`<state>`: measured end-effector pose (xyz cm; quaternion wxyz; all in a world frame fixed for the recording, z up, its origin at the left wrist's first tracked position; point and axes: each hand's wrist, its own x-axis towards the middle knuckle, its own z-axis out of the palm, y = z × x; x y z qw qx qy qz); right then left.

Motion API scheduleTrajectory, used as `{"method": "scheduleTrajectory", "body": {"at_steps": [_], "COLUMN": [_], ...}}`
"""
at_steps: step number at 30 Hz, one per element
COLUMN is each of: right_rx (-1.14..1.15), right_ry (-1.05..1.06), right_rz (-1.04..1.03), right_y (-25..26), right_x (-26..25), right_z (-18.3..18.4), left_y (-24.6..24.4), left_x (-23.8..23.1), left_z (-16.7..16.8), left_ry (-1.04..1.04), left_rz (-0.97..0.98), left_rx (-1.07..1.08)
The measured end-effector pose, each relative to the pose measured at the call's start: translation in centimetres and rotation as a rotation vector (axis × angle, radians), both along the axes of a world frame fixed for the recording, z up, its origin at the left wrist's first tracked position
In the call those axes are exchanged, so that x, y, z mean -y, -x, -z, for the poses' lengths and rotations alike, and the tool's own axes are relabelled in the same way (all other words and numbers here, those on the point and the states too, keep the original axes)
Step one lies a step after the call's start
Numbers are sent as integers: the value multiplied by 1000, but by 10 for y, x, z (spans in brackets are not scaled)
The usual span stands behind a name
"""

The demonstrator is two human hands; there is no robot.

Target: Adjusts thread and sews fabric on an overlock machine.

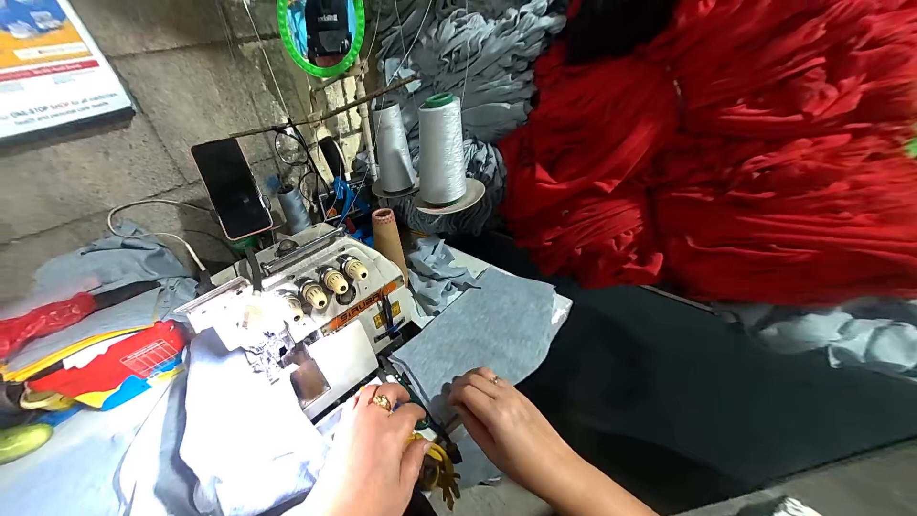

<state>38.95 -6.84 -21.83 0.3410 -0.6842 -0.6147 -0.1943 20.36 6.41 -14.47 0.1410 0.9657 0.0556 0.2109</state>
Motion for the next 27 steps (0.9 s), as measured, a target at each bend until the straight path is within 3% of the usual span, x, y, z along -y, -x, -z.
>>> {"method": "scheduleTrajectory", "body": {"at_steps": [4,10,22,27], "right_rx": [127,-5,100,-171], "right_ry": [2,-14,-12,-40], "right_rz": [-2,-28,-12,-8], "right_y": [4,1,2,-1], "right_x": [0,0,1,1], "right_z": [6,5,5,-3], "left_y": [0,-3,-4,-10], "left_x": [-2,-1,0,7], "left_z": [4,9,15,11], "left_ry": [9,24,40,94], "left_rz": [-21,-47,-54,-99], "left_rx": [-28,-30,-22,-74]}}
